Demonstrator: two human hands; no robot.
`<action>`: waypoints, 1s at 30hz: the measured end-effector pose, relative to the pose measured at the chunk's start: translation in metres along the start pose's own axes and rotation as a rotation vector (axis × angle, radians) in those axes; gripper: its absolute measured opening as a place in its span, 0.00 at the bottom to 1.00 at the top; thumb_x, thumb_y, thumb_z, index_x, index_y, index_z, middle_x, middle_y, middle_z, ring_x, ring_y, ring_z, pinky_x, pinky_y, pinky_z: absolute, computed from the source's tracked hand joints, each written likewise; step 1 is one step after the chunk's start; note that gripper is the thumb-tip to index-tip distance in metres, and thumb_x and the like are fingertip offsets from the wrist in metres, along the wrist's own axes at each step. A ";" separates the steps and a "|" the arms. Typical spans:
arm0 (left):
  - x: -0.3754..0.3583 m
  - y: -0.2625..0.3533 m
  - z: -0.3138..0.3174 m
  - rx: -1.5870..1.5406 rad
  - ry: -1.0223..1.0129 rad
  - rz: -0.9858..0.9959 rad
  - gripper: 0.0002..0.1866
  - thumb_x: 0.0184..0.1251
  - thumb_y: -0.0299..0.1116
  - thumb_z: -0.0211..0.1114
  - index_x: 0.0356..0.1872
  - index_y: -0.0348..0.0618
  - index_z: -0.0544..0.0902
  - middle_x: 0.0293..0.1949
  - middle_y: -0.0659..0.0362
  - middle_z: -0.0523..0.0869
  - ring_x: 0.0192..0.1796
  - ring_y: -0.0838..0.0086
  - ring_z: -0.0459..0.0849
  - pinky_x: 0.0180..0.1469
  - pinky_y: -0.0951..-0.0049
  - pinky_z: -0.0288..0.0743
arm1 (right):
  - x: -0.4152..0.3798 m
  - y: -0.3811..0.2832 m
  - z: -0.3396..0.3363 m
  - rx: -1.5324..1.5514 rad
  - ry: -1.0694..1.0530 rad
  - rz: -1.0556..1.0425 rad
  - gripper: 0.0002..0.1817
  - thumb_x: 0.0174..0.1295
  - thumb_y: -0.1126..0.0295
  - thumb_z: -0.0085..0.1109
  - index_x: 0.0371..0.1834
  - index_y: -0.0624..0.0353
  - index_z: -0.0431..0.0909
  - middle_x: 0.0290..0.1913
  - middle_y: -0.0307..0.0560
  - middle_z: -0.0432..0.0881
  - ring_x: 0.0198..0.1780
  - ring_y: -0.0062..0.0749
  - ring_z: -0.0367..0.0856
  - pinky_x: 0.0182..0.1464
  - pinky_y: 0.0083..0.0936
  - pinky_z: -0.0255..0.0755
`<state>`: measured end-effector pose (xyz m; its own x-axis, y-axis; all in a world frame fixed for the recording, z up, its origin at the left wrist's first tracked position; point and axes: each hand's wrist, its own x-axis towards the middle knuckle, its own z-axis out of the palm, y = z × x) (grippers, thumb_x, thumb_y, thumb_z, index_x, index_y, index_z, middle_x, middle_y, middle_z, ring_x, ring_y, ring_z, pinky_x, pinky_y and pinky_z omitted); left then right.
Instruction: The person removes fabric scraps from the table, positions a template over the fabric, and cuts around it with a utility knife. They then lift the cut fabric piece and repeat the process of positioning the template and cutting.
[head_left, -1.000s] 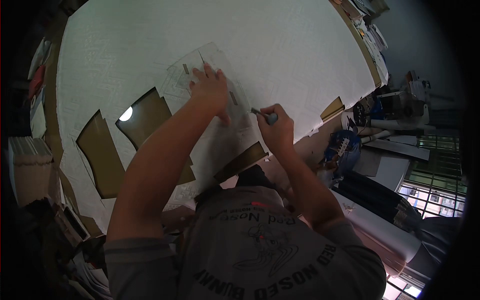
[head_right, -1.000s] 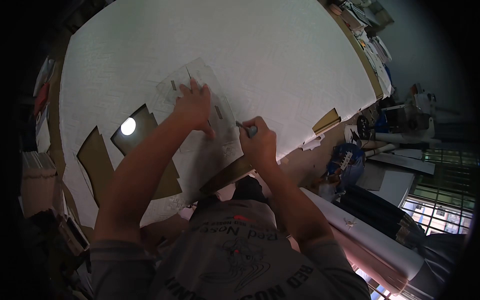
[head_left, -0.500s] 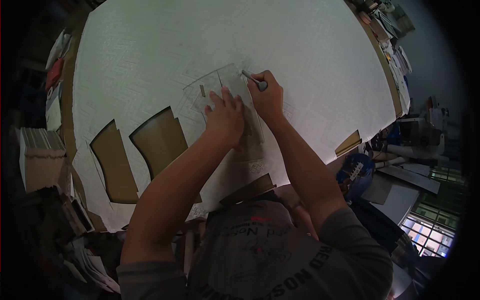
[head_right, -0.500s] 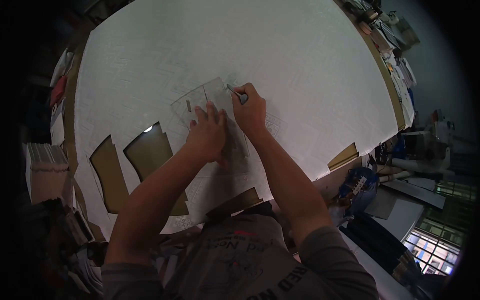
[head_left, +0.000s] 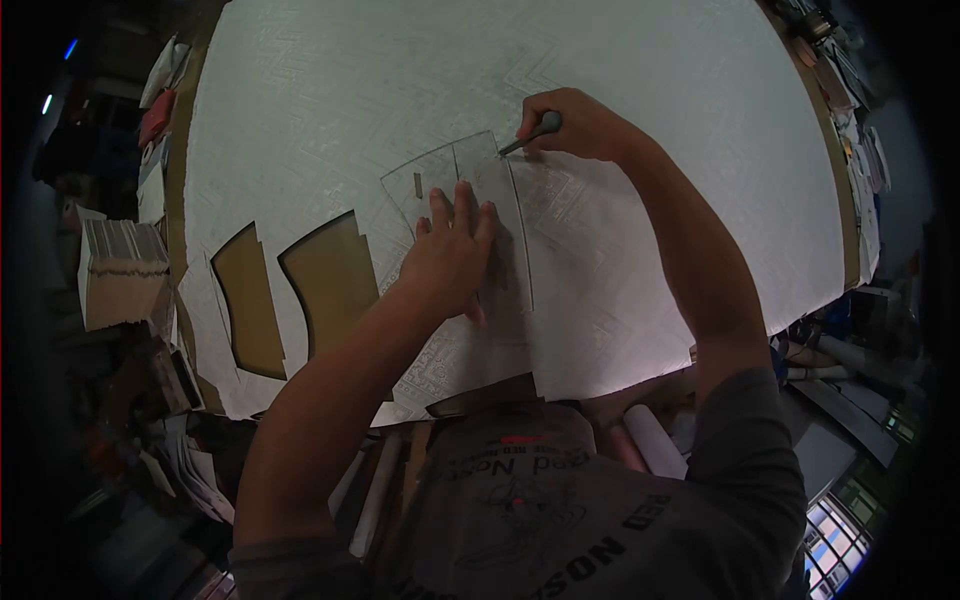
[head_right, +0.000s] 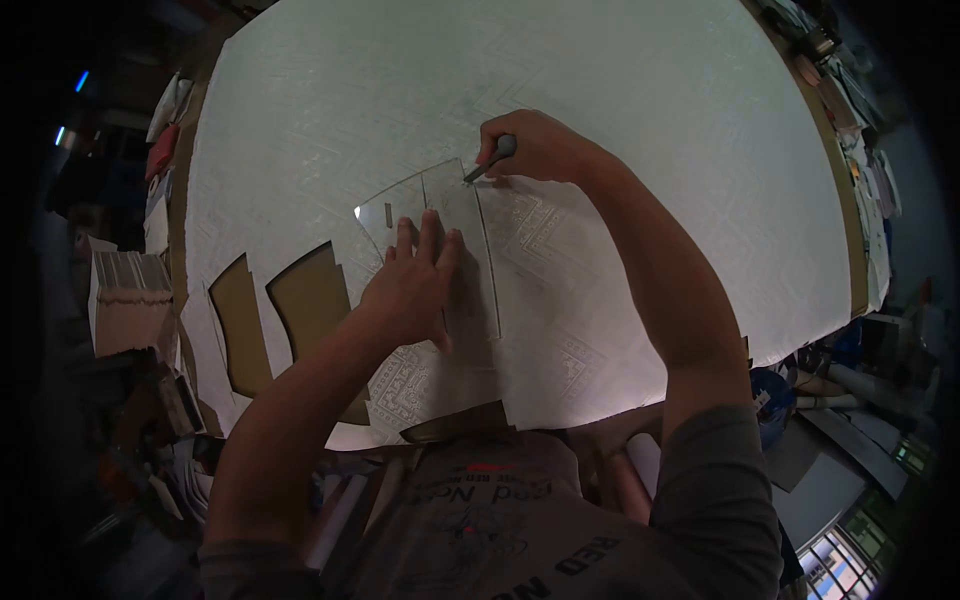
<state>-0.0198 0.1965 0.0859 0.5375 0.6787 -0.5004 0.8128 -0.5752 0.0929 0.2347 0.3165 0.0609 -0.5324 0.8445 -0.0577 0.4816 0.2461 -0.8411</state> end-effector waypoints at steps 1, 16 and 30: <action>0.001 0.000 0.001 0.002 -0.010 -0.009 0.77 0.29 0.50 0.94 0.83 0.35 0.56 0.82 0.27 0.50 0.82 0.25 0.53 0.74 0.35 0.71 | 0.003 0.004 0.000 0.018 -0.025 -0.007 0.06 0.60 0.77 0.74 0.39 0.61 0.86 0.37 0.40 0.89 0.41 0.23 0.84 0.47 0.27 0.77; 0.000 -0.001 0.000 0.013 0.003 0.018 0.77 0.29 0.52 0.94 0.83 0.35 0.55 0.82 0.28 0.50 0.81 0.25 0.54 0.74 0.37 0.72 | -0.040 0.027 0.093 0.146 0.659 -0.097 0.09 0.64 0.70 0.74 0.43 0.61 0.85 0.39 0.49 0.91 0.44 0.34 0.91 0.46 0.33 0.81; -0.002 -0.005 0.005 0.024 0.001 0.020 0.78 0.31 0.55 0.93 0.84 0.33 0.54 0.83 0.27 0.48 0.82 0.23 0.51 0.73 0.31 0.70 | 0.003 -0.050 0.137 -0.133 1.006 0.379 0.08 0.63 0.70 0.72 0.41 0.58 0.83 0.31 0.58 0.88 0.36 0.55 0.90 0.39 0.44 0.81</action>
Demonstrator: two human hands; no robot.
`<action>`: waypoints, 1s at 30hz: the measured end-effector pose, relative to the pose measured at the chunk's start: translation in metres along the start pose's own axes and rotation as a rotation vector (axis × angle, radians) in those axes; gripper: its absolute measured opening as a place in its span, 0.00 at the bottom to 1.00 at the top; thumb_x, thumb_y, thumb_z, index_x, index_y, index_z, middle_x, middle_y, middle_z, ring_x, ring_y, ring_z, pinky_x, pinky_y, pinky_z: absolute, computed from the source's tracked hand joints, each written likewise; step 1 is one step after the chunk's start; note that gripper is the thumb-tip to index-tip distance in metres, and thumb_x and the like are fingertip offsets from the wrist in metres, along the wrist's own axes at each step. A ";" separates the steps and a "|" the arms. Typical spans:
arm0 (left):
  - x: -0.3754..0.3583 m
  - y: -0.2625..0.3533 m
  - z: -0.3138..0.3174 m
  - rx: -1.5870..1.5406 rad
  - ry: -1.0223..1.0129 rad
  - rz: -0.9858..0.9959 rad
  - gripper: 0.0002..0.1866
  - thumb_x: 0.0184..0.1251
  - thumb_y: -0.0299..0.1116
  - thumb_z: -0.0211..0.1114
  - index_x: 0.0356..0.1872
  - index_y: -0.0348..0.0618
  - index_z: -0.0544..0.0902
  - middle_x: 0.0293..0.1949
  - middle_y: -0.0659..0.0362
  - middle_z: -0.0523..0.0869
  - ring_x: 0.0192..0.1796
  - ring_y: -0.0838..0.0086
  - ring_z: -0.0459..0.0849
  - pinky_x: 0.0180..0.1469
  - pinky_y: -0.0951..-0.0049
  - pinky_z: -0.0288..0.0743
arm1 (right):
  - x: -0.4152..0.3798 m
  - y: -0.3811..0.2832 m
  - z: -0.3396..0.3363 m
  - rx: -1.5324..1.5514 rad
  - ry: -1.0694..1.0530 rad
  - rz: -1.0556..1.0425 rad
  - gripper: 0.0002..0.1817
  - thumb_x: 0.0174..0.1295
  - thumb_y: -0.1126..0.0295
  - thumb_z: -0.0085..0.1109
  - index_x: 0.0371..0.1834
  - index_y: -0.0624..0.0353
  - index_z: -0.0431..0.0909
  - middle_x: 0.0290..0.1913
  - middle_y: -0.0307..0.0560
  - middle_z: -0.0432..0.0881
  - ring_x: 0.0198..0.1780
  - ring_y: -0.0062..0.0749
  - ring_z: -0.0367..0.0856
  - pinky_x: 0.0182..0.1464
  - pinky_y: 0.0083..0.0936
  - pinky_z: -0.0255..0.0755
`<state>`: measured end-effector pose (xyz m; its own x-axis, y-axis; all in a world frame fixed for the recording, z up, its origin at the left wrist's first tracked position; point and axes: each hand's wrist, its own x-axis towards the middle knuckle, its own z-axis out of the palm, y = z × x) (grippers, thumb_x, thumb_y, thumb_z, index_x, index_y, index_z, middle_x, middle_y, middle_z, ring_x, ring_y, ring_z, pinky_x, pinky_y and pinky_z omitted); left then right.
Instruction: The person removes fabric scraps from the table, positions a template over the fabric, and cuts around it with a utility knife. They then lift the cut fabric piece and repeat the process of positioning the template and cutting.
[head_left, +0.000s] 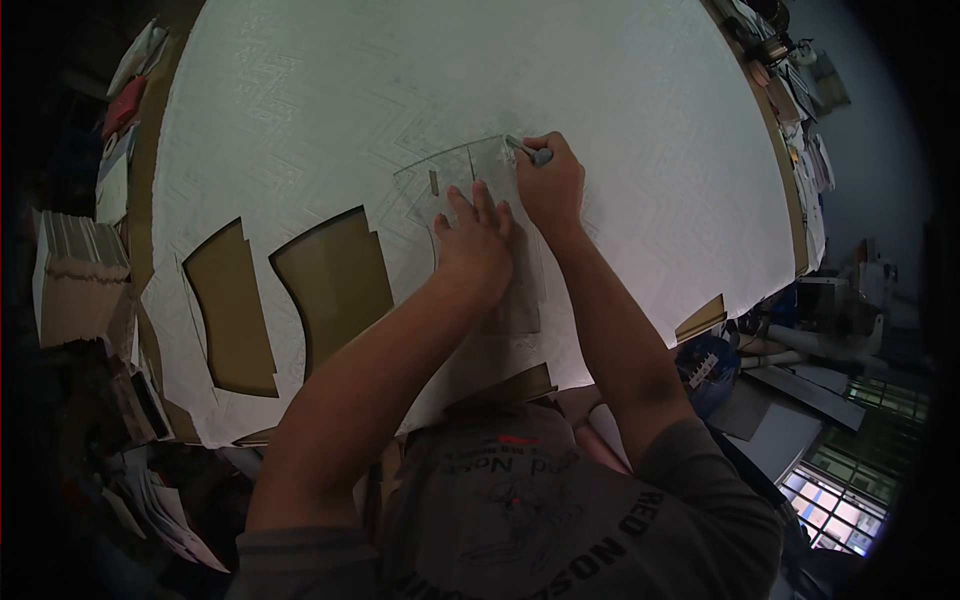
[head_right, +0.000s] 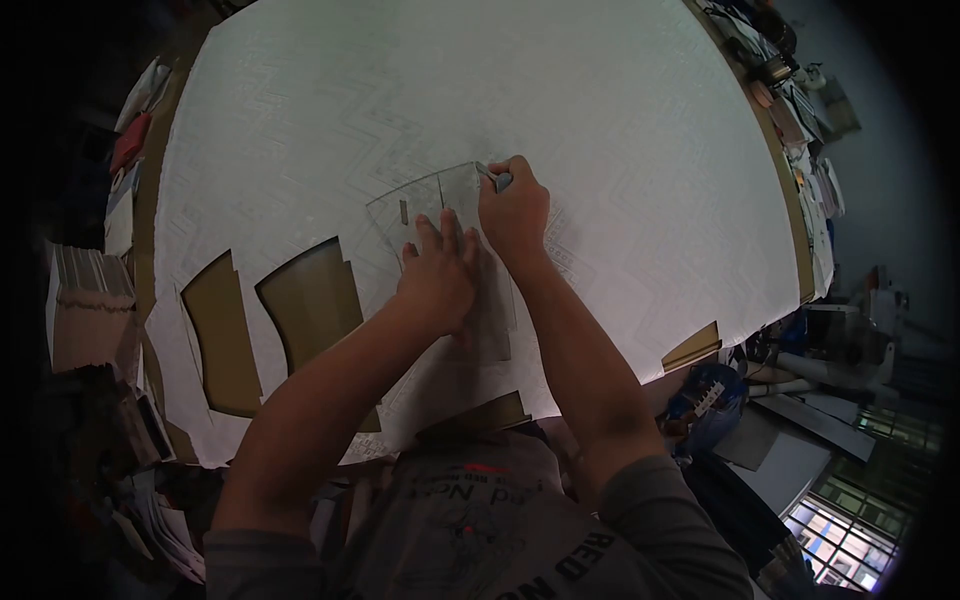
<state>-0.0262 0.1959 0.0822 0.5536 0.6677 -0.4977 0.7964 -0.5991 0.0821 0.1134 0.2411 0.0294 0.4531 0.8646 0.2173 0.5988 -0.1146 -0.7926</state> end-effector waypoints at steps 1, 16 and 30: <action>0.000 0.000 -0.001 -0.006 0.004 0.002 0.78 0.31 0.55 0.93 0.84 0.33 0.54 0.83 0.27 0.48 0.82 0.23 0.51 0.73 0.31 0.70 | 0.008 0.000 0.003 0.003 -0.002 -0.055 0.09 0.63 0.70 0.72 0.42 0.58 0.83 0.32 0.57 0.88 0.36 0.56 0.90 0.39 0.44 0.80; 0.001 0.002 -0.002 -0.066 -0.005 -0.030 0.76 0.31 0.49 0.94 0.83 0.32 0.55 0.83 0.27 0.49 0.82 0.23 0.52 0.74 0.33 0.69 | 0.116 0.034 -0.033 0.099 -0.731 -0.285 0.10 0.57 0.73 0.76 0.41 0.61 0.89 0.35 0.43 0.90 0.35 0.26 0.85 0.40 0.28 0.79; 0.006 0.003 -0.003 0.005 -0.036 -0.020 0.74 0.35 0.50 0.92 0.83 0.31 0.54 0.82 0.25 0.46 0.82 0.22 0.51 0.74 0.31 0.68 | 0.126 -0.044 0.083 0.281 -1.325 -0.662 0.08 0.56 0.76 0.73 0.39 0.61 0.87 0.35 0.42 0.90 0.34 0.26 0.86 0.38 0.27 0.77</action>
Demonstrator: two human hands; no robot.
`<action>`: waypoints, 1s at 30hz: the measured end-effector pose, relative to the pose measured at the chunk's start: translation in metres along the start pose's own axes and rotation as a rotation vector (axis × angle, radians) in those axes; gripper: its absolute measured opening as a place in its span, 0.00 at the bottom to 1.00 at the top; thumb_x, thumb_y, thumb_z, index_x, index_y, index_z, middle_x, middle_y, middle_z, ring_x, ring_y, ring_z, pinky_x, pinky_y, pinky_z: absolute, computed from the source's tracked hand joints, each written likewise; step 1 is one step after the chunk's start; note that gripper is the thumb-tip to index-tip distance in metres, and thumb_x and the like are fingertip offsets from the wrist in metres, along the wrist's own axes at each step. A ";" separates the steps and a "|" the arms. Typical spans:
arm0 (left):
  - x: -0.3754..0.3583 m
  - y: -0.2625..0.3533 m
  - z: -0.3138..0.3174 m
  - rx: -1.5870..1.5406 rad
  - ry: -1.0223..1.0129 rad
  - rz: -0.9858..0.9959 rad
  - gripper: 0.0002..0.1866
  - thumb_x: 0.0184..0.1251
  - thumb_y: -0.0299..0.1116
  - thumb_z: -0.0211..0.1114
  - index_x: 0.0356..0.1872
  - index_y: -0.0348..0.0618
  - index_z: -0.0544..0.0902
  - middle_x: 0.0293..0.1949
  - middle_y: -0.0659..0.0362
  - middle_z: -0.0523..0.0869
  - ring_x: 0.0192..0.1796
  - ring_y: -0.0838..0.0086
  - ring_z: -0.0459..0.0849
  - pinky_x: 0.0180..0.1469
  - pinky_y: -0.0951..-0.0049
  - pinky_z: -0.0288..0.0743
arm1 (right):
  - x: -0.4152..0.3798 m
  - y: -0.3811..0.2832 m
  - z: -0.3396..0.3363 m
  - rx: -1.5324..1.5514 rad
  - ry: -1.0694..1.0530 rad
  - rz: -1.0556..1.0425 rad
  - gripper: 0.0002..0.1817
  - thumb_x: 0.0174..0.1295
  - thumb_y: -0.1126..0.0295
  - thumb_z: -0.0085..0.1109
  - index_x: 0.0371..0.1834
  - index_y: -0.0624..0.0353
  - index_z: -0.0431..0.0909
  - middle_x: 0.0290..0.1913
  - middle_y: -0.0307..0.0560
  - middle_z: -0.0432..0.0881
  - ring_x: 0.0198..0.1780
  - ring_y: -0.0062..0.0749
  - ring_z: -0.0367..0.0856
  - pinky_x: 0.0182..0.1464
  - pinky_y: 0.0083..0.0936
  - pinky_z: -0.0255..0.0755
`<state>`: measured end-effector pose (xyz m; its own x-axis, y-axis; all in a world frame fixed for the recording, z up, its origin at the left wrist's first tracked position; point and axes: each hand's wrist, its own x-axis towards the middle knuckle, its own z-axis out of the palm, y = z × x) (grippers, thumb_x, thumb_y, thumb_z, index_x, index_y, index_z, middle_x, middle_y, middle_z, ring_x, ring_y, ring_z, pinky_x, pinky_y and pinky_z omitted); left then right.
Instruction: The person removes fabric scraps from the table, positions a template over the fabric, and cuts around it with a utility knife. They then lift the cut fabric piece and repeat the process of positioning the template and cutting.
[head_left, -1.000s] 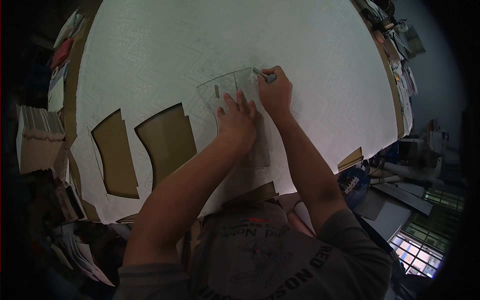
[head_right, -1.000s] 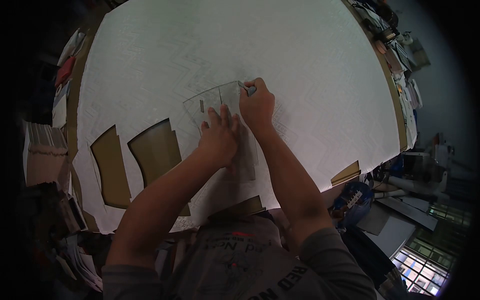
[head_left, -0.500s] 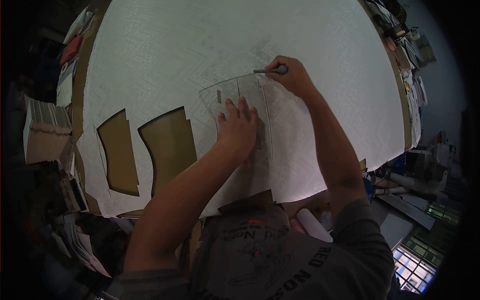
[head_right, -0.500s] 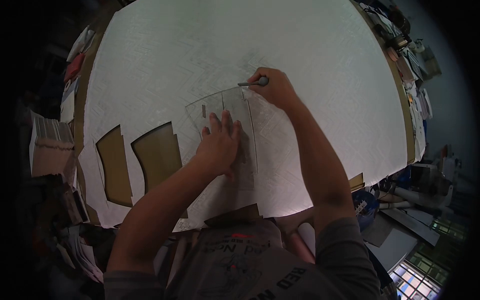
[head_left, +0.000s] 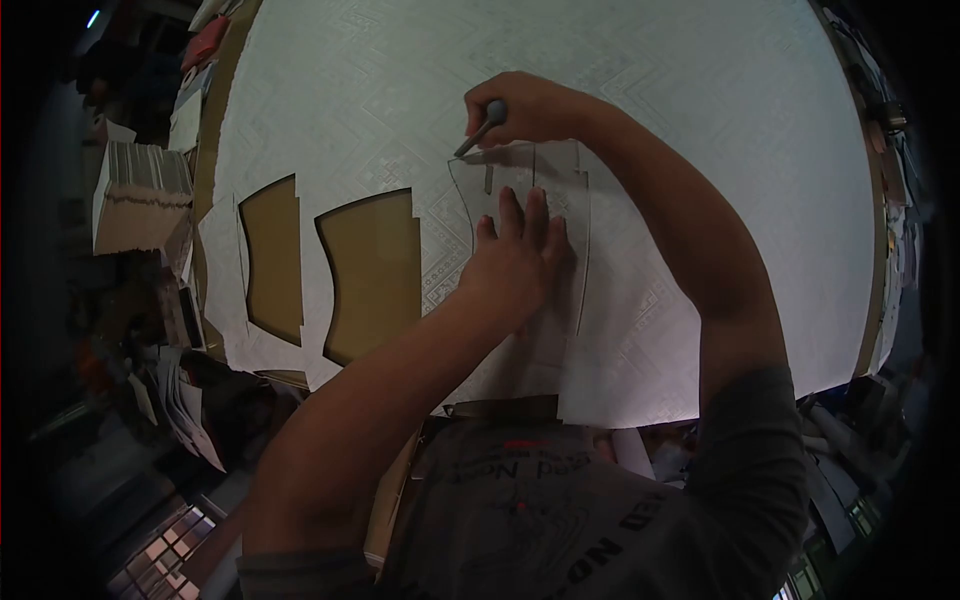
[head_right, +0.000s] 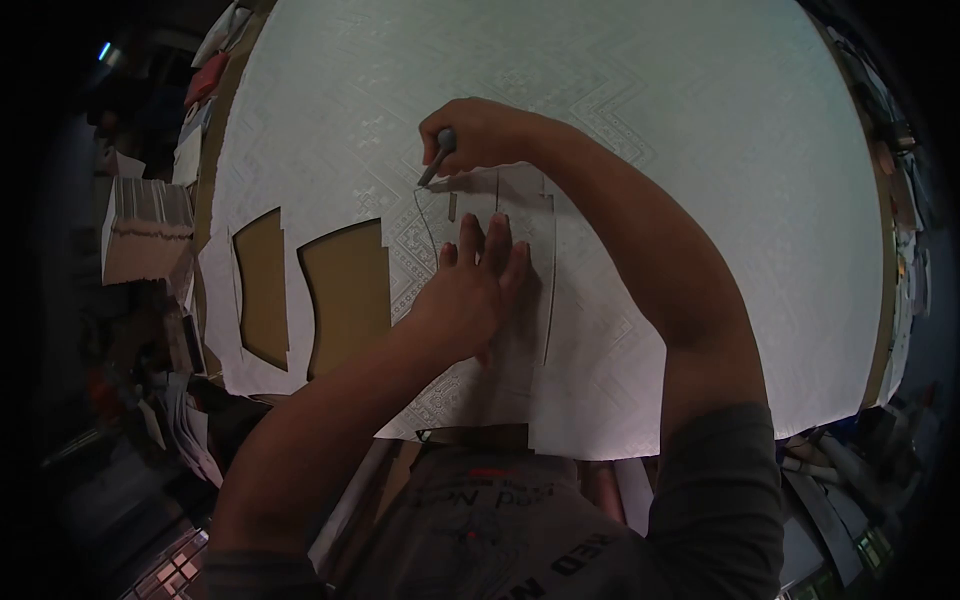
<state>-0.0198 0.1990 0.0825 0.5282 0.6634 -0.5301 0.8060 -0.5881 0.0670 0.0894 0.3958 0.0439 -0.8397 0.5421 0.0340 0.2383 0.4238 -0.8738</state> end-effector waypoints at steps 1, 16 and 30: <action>0.000 0.001 0.000 0.000 -0.003 -0.008 0.74 0.35 0.50 0.92 0.83 0.31 0.54 0.82 0.25 0.46 0.82 0.22 0.51 0.74 0.31 0.68 | 0.006 -0.003 0.007 -0.033 -0.008 -0.027 0.08 0.56 0.76 0.73 0.39 0.61 0.87 0.35 0.42 0.91 0.34 0.26 0.87 0.38 0.27 0.78; -0.004 -0.001 0.016 0.000 0.047 -0.006 0.77 0.33 0.53 0.93 0.85 0.39 0.52 0.84 0.32 0.45 0.84 0.28 0.49 0.78 0.39 0.66 | -0.052 -0.037 0.049 -0.077 0.701 -0.076 0.11 0.60 0.70 0.75 0.45 0.55 0.87 0.42 0.46 0.92 0.40 0.45 0.90 0.43 0.32 0.81; -0.012 -0.026 0.010 0.076 0.108 0.205 0.70 0.41 0.66 0.86 0.85 0.54 0.57 0.81 0.24 0.51 0.80 0.21 0.55 0.73 0.42 0.74 | -0.223 -0.181 0.285 0.313 1.303 0.715 0.12 0.71 0.73 0.69 0.52 0.68 0.85 0.37 0.47 0.92 0.42 0.22 0.90 0.44 0.23 0.82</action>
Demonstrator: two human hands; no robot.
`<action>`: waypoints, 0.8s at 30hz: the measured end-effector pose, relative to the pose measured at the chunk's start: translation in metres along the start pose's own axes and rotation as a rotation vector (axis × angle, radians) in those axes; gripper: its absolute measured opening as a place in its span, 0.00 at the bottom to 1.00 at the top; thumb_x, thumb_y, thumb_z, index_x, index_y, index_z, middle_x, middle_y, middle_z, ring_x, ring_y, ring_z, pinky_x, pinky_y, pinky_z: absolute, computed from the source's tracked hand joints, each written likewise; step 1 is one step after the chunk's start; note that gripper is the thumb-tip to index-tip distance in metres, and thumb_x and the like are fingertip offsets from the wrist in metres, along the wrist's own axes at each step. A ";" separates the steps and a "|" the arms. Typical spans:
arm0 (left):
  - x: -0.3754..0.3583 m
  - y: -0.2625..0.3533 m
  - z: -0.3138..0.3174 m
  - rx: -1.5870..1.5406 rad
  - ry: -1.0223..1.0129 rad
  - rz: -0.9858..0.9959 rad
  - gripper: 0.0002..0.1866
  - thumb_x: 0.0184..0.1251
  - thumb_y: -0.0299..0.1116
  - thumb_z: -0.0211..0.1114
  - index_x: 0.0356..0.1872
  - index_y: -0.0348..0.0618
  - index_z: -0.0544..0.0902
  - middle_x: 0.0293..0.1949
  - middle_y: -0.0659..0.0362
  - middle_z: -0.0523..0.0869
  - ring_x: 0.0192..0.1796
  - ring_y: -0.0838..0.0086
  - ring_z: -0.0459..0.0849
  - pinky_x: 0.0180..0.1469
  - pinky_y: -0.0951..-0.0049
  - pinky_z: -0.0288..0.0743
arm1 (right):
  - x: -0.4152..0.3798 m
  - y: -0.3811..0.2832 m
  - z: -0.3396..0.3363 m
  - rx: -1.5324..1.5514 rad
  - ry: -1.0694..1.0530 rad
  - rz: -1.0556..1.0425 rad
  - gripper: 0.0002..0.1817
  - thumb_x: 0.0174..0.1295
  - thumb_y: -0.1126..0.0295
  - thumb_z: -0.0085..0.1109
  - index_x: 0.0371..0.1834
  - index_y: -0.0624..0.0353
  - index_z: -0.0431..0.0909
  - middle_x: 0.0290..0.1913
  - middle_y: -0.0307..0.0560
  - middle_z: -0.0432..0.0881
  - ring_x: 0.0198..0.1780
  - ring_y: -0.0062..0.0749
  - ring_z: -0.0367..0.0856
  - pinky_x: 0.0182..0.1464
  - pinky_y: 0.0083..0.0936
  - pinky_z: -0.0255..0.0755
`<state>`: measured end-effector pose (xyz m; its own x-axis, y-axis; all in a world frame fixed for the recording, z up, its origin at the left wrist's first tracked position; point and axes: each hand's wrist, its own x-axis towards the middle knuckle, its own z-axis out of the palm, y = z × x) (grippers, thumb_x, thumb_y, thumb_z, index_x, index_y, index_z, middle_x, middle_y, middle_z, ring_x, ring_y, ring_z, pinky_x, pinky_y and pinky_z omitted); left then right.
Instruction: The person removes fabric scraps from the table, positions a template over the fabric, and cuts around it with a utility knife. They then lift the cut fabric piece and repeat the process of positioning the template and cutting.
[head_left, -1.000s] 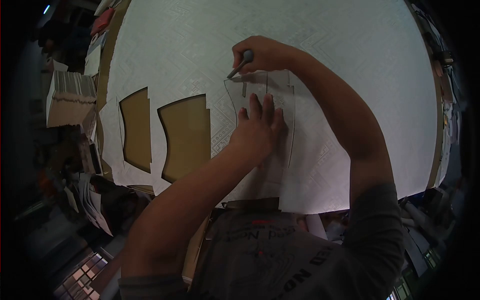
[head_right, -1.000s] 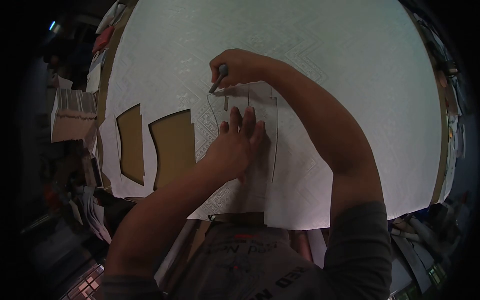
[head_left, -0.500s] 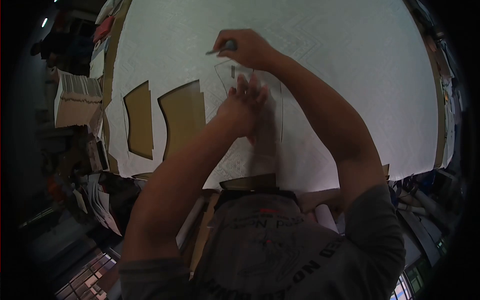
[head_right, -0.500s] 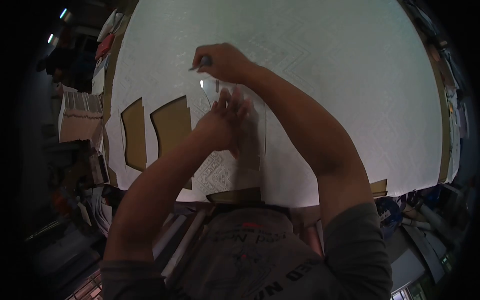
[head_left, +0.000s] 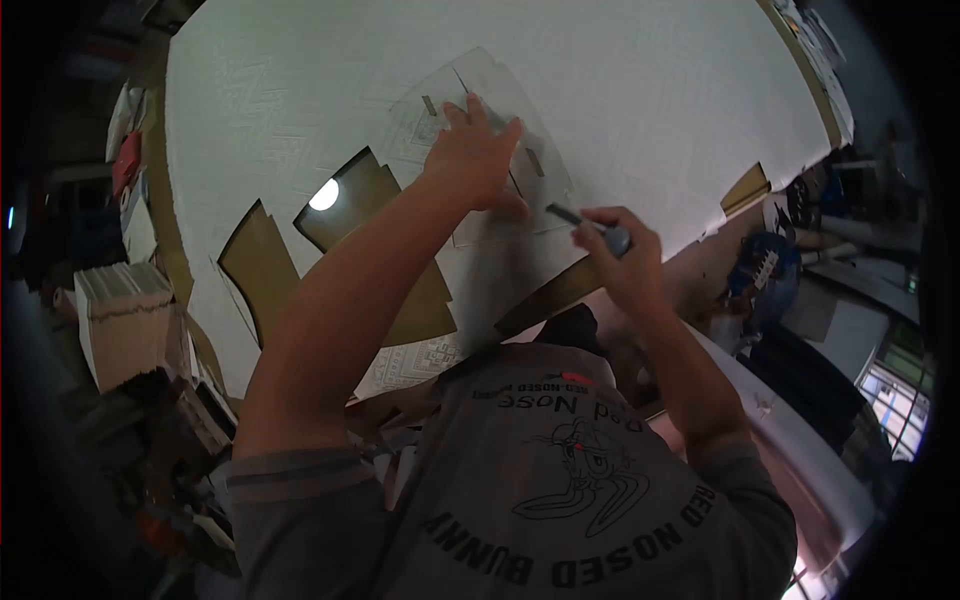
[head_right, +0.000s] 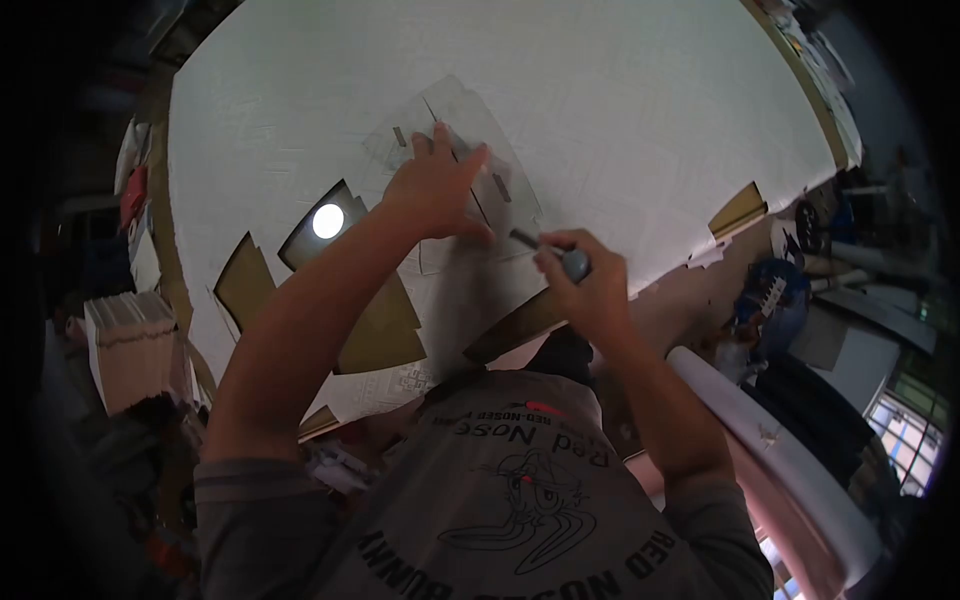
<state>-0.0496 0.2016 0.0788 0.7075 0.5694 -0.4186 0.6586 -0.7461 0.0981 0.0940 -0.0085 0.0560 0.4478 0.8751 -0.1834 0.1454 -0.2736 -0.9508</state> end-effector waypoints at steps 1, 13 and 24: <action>-0.001 -0.002 0.004 -0.005 0.006 0.037 0.70 0.41 0.66 0.86 0.85 0.54 0.57 0.81 0.24 0.51 0.80 0.21 0.55 0.73 0.42 0.74 | -0.023 0.002 0.018 -0.041 -0.036 -0.021 0.12 0.70 0.72 0.70 0.52 0.66 0.86 0.37 0.49 0.92 0.40 0.24 0.91 0.42 0.25 0.82; 0.015 -0.025 -0.004 0.330 -0.086 0.213 0.77 0.32 0.66 0.90 0.86 0.55 0.55 0.78 0.25 0.61 0.79 0.30 0.65 0.75 0.45 0.72 | -0.068 -0.021 0.118 -0.419 0.139 -0.165 0.11 0.66 0.71 0.73 0.49 0.61 0.86 0.36 0.52 0.91 0.35 0.34 0.91 0.40 0.30 0.81; 0.013 -0.037 -0.003 0.199 -0.006 0.253 0.76 0.28 0.62 0.92 0.85 0.54 0.58 0.75 0.33 0.67 0.76 0.31 0.67 0.70 0.48 0.77 | -0.057 -0.035 0.157 -0.360 0.198 -0.057 0.11 0.65 0.72 0.74 0.48 0.63 0.86 0.36 0.53 0.91 0.34 0.35 0.91 0.40 0.31 0.81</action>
<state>-0.0640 0.2373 0.0725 0.8403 0.3560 -0.4088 0.3989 -0.9168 0.0215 -0.0749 0.0137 0.0608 0.5863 0.8086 -0.0481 0.4586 -0.3802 -0.8032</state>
